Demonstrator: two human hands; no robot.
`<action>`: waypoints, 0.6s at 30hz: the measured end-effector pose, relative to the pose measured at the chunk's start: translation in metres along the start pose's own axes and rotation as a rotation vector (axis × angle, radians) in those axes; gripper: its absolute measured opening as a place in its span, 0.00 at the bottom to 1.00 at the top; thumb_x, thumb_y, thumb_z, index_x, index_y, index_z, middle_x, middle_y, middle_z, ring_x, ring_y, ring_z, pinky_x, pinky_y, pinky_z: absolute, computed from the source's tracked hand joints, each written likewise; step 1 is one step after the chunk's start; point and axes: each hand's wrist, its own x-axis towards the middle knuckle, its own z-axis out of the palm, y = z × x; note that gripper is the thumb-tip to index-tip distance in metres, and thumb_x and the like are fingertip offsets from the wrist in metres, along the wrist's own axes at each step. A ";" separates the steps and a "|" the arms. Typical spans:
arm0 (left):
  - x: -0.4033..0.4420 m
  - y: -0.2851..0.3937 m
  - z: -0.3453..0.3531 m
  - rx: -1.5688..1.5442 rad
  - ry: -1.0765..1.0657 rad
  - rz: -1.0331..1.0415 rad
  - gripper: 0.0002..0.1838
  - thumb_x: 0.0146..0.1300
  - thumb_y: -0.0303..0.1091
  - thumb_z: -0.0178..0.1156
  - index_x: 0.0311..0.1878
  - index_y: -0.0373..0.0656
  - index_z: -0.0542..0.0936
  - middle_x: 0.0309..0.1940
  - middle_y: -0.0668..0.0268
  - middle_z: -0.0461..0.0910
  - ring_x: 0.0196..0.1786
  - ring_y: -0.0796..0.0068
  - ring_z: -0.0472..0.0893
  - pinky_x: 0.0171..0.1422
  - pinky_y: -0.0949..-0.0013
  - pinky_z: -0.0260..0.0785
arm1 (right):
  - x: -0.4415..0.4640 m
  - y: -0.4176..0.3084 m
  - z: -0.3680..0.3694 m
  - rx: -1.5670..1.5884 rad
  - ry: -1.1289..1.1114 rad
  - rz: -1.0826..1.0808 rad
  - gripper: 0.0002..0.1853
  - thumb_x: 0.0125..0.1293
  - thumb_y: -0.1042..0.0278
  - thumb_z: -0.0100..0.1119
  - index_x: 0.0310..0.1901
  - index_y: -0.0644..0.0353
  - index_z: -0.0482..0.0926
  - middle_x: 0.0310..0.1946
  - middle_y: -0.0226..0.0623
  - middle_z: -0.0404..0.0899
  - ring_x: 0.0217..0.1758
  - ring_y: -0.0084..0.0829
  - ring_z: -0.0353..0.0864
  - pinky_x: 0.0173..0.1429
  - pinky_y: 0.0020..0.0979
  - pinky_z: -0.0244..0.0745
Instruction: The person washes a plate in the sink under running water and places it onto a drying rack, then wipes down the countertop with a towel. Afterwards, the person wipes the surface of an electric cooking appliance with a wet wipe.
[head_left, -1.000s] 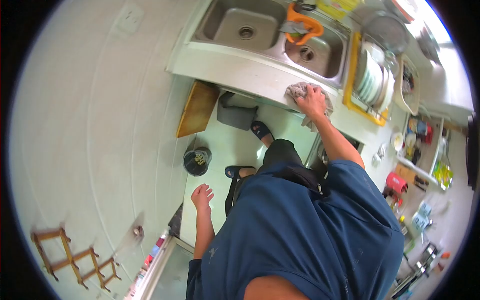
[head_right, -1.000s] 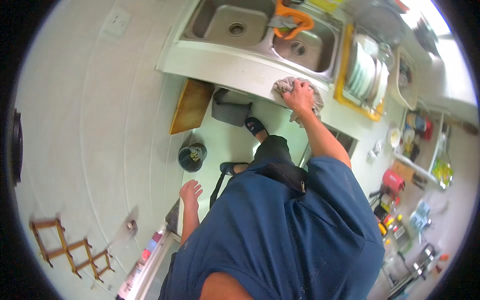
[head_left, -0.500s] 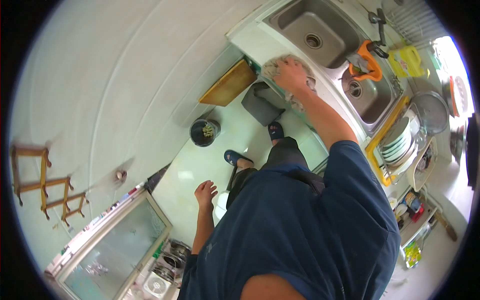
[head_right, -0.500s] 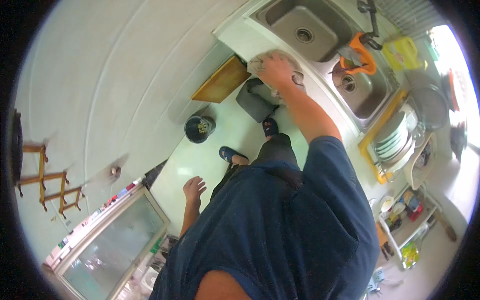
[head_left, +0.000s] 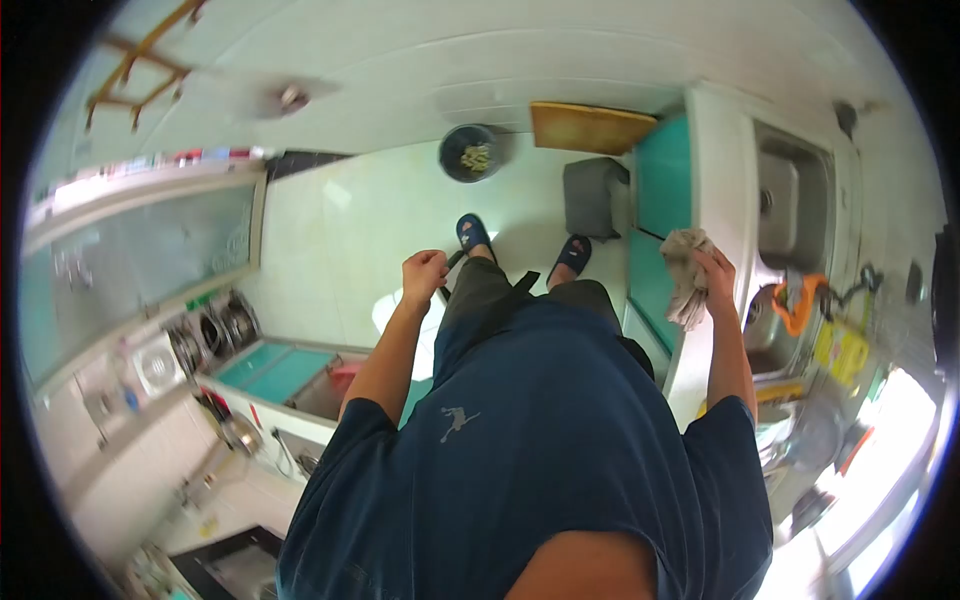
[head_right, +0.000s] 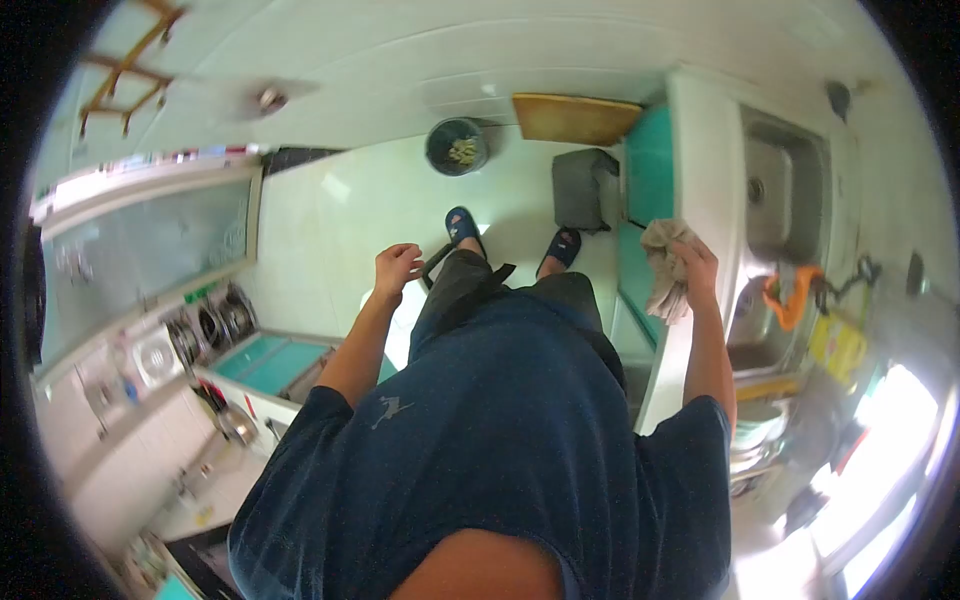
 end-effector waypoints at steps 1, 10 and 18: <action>0.000 -0.009 -0.012 -0.044 0.020 -0.020 0.16 0.71 0.36 0.66 0.55 0.34 0.86 0.44 0.62 0.88 0.42 0.70 0.88 0.42 0.67 0.82 | 0.007 -0.010 0.019 -0.037 -0.039 -0.003 0.25 0.65 0.64 0.73 0.63 0.61 0.84 0.63 0.39 0.83 0.66 0.43 0.82 0.70 0.45 0.79; 0.006 -0.097 -0.153 -0.309 0.303 -0.183 0.17 0.69 0.36 0.66 0.53 0.33 0.86 0.40 0.61 0.87 0.39 0.69 0.87 0.38 0.65 0.80 | 0.042 -0.074 0.277 0.378 -0.506 0.219 0.27 0.79 0.56 0.57 0.72 0.64 0.77 0.70 0.45 0.81 0.72 0.46 0.79 0.79 0.48 0.73; -0.003 -0.162 -0.241 -0.474 0.504 -0.412 0.18 0.70 0.34 0.66 0.58 0.33 0.85 0.48 0.56 0.87 0.46 0.61 0.88 0.46 0.58 0.83 | 0.056 -0.102 0.438 0.249 -0.621 0.237 0.26 0.81 0.56 0.56 0.71 0.65 0.77 0.70 0.44 0.80 0.73 0.46 0.78 0.78 0.49 0.72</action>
